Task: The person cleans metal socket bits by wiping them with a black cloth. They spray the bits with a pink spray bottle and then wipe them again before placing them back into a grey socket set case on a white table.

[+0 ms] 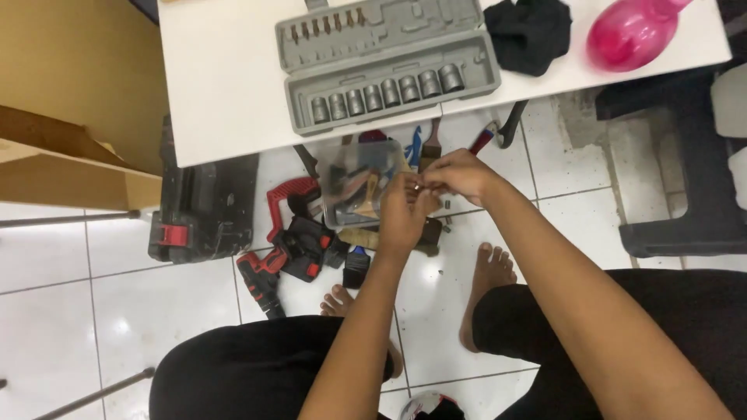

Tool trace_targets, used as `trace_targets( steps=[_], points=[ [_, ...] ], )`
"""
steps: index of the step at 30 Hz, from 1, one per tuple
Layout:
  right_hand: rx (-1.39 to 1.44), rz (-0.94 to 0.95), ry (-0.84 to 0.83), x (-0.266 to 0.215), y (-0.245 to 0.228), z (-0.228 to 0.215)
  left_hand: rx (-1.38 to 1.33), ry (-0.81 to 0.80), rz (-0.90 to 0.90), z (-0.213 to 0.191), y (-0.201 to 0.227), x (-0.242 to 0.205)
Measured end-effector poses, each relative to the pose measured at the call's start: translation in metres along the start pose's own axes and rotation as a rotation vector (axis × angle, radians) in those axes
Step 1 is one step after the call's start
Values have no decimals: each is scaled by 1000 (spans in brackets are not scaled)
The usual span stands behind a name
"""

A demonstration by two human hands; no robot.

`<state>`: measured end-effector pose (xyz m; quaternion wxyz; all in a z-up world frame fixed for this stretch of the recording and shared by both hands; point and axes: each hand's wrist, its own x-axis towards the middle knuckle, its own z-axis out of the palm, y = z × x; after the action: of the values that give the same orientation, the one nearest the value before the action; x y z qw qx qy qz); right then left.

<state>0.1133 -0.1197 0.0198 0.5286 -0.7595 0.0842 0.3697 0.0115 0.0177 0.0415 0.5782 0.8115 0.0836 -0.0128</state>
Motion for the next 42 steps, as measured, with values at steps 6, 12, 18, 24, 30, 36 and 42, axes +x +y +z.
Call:
trace_targets(
  steps=[6, 12, 18, 24, 30, 36, 42],
  points=[
    [-168, -80, -217, -91, -105, -6, 153, -37, 100, -55, 50, 6],
    [-461, -9, -253, -80, -90, -20, 72, -81, 34, -103, 114, -17],
    [-679, 102, 213, 80, 124, -77, -464, -141, -207, -98, 105, -18],
    [-897, 34, 459, 102, 183, -51, -885, -113, -328, -90, 98, -9],
    [-1206, 88, 459, 114, 207, -22, -982, -90, -375, -80, 85, -1],
    [-923, 79, 481, 103, 199, -18, -961, -106, -432, -72, 55, 4],
    [-636, 134, 481, 67, 152, -19, -1078, -81, -444, -71, 53, 5]
  ],
)
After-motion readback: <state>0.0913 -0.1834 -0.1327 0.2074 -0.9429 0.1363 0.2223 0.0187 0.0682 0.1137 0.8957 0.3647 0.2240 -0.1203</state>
